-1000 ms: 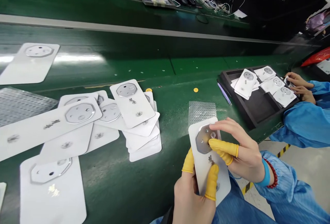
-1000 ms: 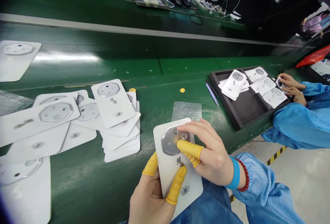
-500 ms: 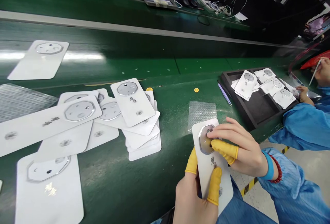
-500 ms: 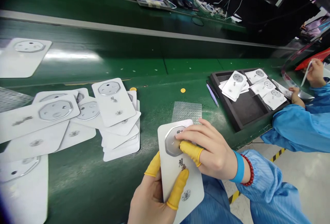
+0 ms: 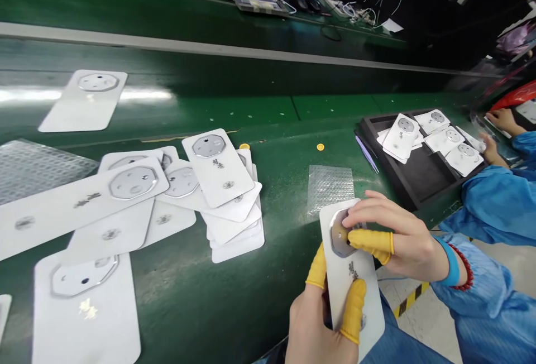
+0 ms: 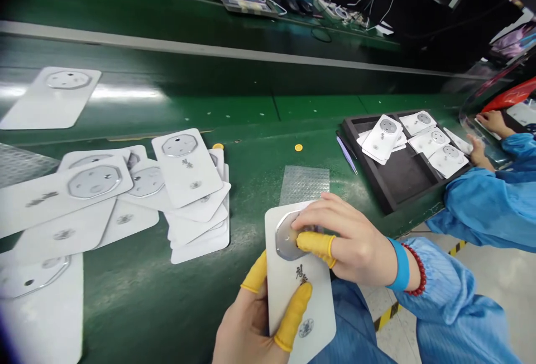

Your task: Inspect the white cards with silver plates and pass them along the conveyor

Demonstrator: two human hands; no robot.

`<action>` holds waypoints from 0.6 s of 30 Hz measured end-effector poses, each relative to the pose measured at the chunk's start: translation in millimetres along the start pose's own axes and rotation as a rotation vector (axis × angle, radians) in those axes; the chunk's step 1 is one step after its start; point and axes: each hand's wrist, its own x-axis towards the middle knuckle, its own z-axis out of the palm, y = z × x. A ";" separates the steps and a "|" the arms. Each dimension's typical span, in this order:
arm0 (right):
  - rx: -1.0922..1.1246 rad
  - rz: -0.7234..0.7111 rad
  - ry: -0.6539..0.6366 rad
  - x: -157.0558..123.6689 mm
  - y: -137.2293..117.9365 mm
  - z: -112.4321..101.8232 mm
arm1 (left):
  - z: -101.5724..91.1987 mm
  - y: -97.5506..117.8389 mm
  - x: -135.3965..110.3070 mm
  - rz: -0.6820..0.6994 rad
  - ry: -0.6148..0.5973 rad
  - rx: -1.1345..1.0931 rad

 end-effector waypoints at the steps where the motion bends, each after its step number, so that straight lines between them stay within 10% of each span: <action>1: -0.058 -0.011 -0.007 -1.4 -0.7 1.2 | -0.3 2.3 0.3 -0.004 -0.001 -0.010; 18: -0.139 -0.150 -0.001 -13.3 -0.2 0.6 | 5.9 20.4 -5.5 -0.127 0.041 -0.256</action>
